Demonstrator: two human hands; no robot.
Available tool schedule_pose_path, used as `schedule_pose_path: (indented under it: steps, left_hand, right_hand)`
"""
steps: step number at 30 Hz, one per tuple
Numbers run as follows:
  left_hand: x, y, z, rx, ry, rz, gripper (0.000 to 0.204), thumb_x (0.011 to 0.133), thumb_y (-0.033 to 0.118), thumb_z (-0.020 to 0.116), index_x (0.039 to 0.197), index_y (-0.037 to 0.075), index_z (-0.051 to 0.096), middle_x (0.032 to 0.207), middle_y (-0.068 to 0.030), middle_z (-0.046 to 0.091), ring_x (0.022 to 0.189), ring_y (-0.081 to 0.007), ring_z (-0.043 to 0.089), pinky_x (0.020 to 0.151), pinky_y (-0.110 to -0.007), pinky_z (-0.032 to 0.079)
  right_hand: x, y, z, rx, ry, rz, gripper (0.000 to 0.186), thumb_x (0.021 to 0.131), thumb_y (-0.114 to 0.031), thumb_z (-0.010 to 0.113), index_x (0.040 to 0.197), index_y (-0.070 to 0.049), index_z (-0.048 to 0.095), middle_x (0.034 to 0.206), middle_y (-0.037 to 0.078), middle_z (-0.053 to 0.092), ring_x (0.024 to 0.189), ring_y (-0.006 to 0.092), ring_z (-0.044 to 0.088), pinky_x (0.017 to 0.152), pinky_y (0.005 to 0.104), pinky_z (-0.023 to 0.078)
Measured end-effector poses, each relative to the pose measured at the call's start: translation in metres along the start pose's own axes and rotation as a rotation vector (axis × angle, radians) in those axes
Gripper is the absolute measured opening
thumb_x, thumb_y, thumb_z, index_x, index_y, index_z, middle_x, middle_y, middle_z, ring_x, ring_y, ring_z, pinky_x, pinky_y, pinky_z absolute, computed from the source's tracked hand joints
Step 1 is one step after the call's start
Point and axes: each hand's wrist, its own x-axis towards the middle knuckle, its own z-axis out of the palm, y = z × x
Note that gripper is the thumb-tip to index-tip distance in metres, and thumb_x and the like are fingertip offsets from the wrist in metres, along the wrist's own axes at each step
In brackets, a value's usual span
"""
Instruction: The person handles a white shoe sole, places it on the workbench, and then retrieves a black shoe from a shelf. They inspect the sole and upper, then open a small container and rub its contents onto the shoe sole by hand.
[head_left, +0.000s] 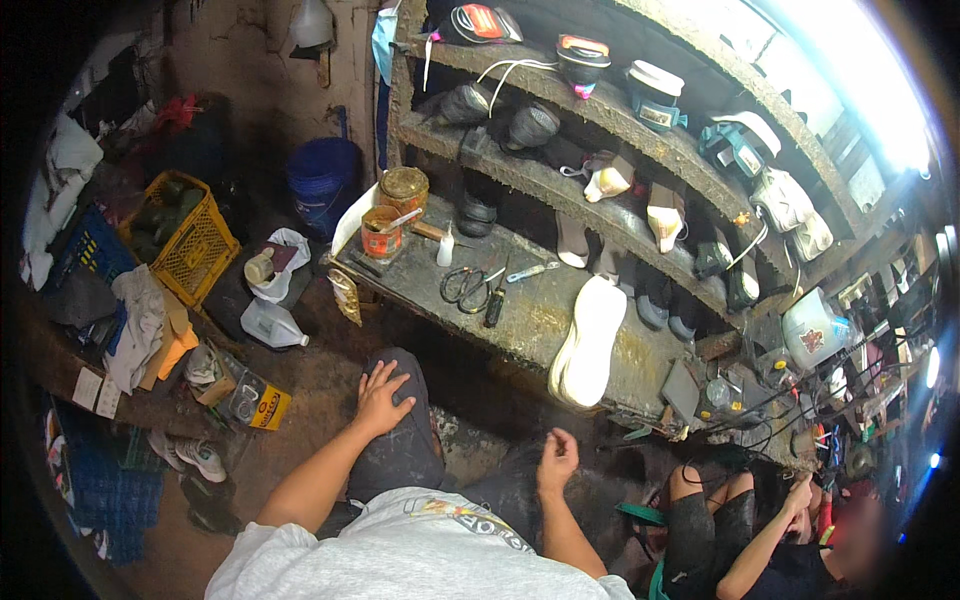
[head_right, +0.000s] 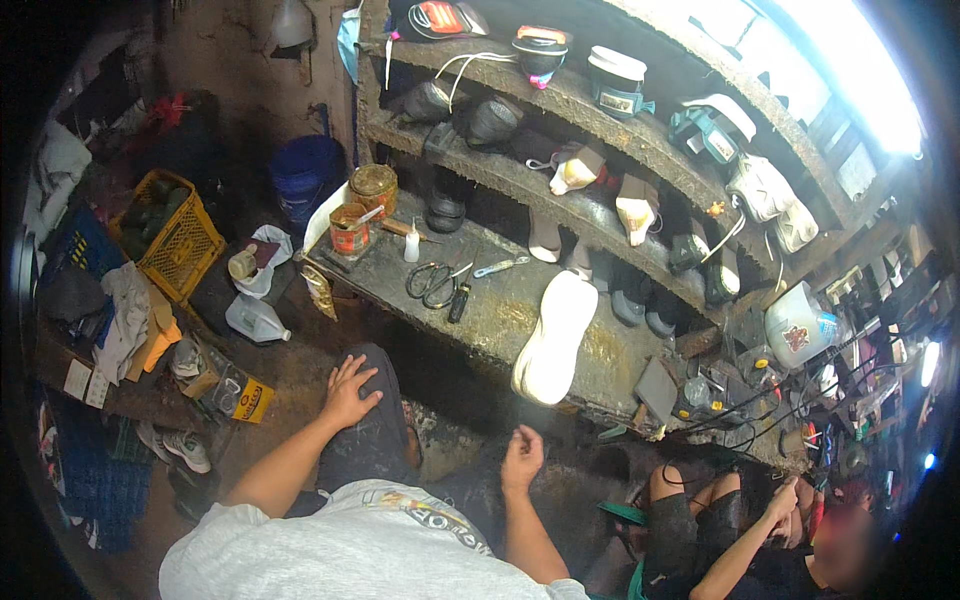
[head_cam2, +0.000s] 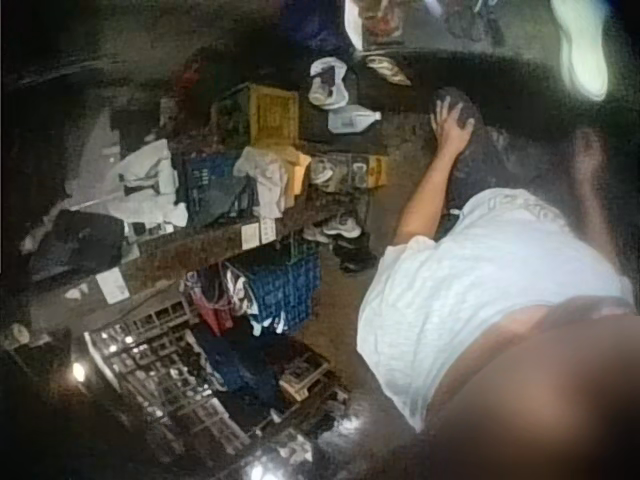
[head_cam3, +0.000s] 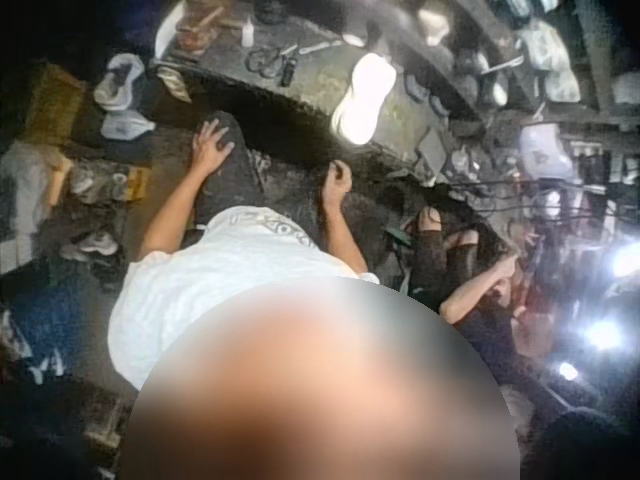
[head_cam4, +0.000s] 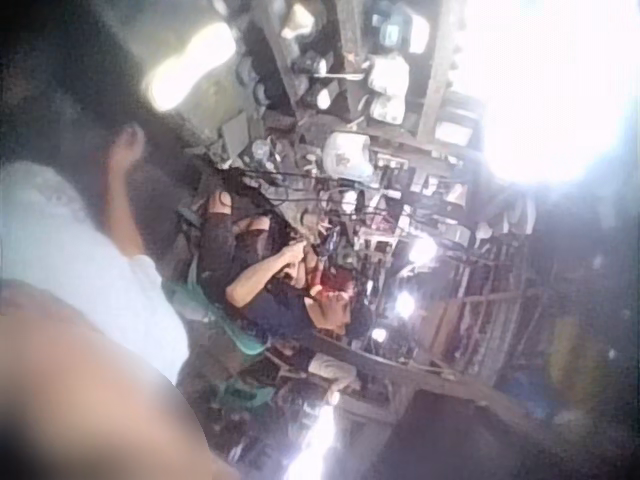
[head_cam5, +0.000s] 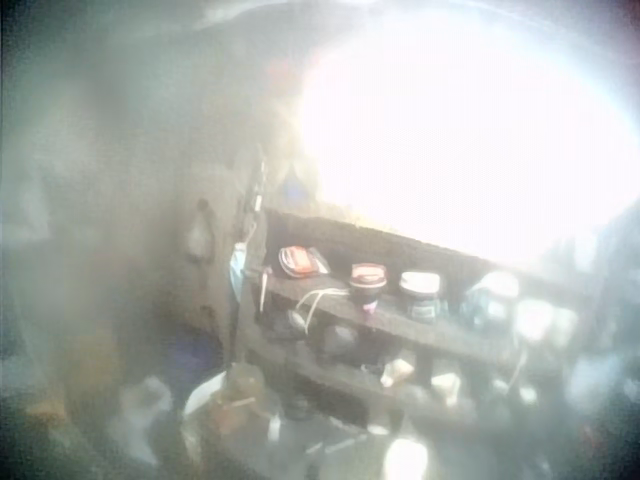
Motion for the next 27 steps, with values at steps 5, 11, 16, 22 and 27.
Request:
schedule_pose_path:
  steps: [5,11,16,22,27]
  left_hand:
    - [0.000,0.000,-0.001,0.005,0.013,0.005,0.056,0.085,0.037,0.075,0.136,0.016,0.065,0.161,-0.0111,0.038,0.154,-0.0344,0.024,0.123,-0.059,0.016]
    - [0.002,0.002,0.000,0.001,0.006,0.018,0.054,0.084,0.036,0.076,0.134,0.016,0.067,0.161,-0.0114,0.039,0.153,-0.0344,0.025,0.122,-0.059,0.016]
    - [0.002,0.001,-0.001,-0.008,0.010,0.033,0.054,0.084,0.035,0.076,0.133,0.014,0.068,0.160,-0.0112,0.039,0.152,-0.0348,0.027,0.122,-0.059,0.016]
    - [0.003,0.000,-0.004,-0.011,0.000,0.030,0.053,0.085,0.034,0.075,0.132,0.013,0.067,0.161,-0.0123,0.039,0.152,-0.0356,0.026,0.122,-0.059,0.017]
    - [0.002,0.001,-0.002,0.021,0.014,0.050,0.053,0.085,0.033,0.076,0.133,0.013,0.067,0.160,-0.0125,0.039,0.152,-0.0358,0.027,0.122,-0.059,0.017]
  right_hand:
    - [0.022,-0.063,-0.005,0.102,0.119,-0.073,0.072,0.085,-0.008,0.079,0.146,-0.002,0.041,0.138,0.015,0.049,0.115,0.0215,0.054,0.095,0.0339,0.047]
    - [0.065,-0.104,0.025,-0.127,0.132,-0.230,0.103,0.073,-0.013,0.091,0.154,0.001,0.029,0.151,0.020,0.039,0.141,0.0333,0.039,0.118,0.0420,0.031]
    - [0.080,-0.107,0.033,-0.097,0.208,-0.144,0.089,0.077,-0.022,0.088,0.148,0.000,0.040,0.145,0.022,0.047,0.137,0.0352,0.045,0.115,0.0441,0.035]
    - [0.075,-0.118,0.032,-0.031,0.175,-0.167,0.101,0.074,-0.022,0.090,0.153,0.000,0.031,0.148,0.023,0.044,0.140,0.0359,0.042,0.117,0.0449,0.034]
    - [0.068,-0.115,0.034,-0.053,0.196,-0.181,0.104,0.072,-0.021,0.091,0.154,-0.001,0.030,0.150,0.023,0.041,0.142,0.0361,0.040,0.118,0.0451,0.033]
